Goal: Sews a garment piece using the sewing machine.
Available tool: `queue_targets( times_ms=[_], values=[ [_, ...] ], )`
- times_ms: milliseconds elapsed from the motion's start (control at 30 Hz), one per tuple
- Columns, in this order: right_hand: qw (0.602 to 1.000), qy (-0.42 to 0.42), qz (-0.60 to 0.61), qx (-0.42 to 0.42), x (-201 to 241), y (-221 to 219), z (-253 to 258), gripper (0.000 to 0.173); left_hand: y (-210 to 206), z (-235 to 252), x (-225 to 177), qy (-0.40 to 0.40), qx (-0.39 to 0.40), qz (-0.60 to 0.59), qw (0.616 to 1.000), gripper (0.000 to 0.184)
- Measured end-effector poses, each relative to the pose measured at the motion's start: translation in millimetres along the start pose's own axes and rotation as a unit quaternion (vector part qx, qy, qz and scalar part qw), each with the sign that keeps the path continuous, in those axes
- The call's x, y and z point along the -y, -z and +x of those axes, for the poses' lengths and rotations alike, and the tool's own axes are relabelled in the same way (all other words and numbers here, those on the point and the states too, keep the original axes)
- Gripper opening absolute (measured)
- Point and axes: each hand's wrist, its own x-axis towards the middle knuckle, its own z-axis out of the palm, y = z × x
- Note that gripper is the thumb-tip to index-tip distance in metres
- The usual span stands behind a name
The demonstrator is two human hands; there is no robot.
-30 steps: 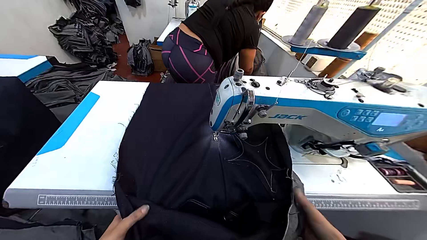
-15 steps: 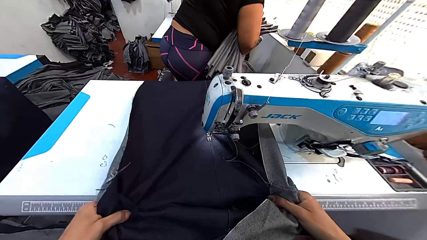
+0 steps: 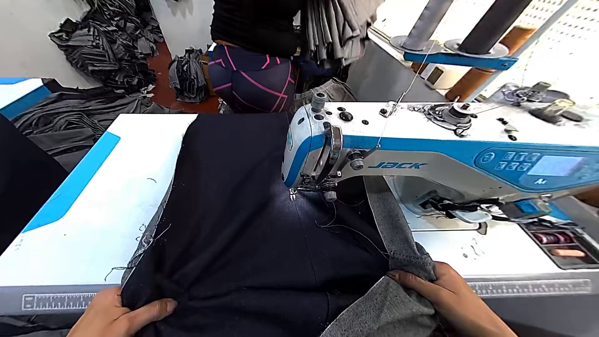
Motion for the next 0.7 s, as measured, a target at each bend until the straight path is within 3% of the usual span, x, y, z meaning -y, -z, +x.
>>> queue_targets(
  times_ms=[100, 200, 300, 400, 467, 533, 633, 700],
  values=[
    [0.999, -0.02, 0.018, 0.017, 0, -4, 5, 0.008, 0, 6, 3, 0.005, 0.019, 0.018, 1.0, 0.044],
    [0.998, -0.038, 0.023, 0.038, -9, -6, 9, 0.007, -2, 22, 19, 0.021, 0.067, 0.12, 0.99, 0.062],
    [0.998, -0.038, -0.028, 0.036, -12, 5, 8, 0.025, 2, 26, 30, -0.022, 0.054, 0.161, 0.985, 0.079],
    [0.995, -0.045, 0.081, 0.037, -4, 18, 11, 0.06, -2, 30, 17, -0.053, -0.03, -0.073, 0.995, 0.077],
    [0.977, -0.091, 0.192, 0.03, 12, 10, 18, 0.052, -21, 36, -15, -0.004, -0.035, -0.24, 0.97, 0.053],
    [0.971, -0.121, 0.203, 0.025, 21, -13, 23, 0.035, -42, 35, -43, 0.029, 0.016, -0.262, 0.965, 0.036],
    [0.982, -0.118, 0.113, 0.099, 27, -26, 27, 0.036, -54, 37, -57, 0.02, 0.191, -0.113, 0.975, 0.039],
    [0.986, -0.104, 0.017, 0.129, 31, -21, 29, 0.04, -52, 42, -54, 0.029, 0.233, -0.029, 0.972, 0.04]
  ],
)
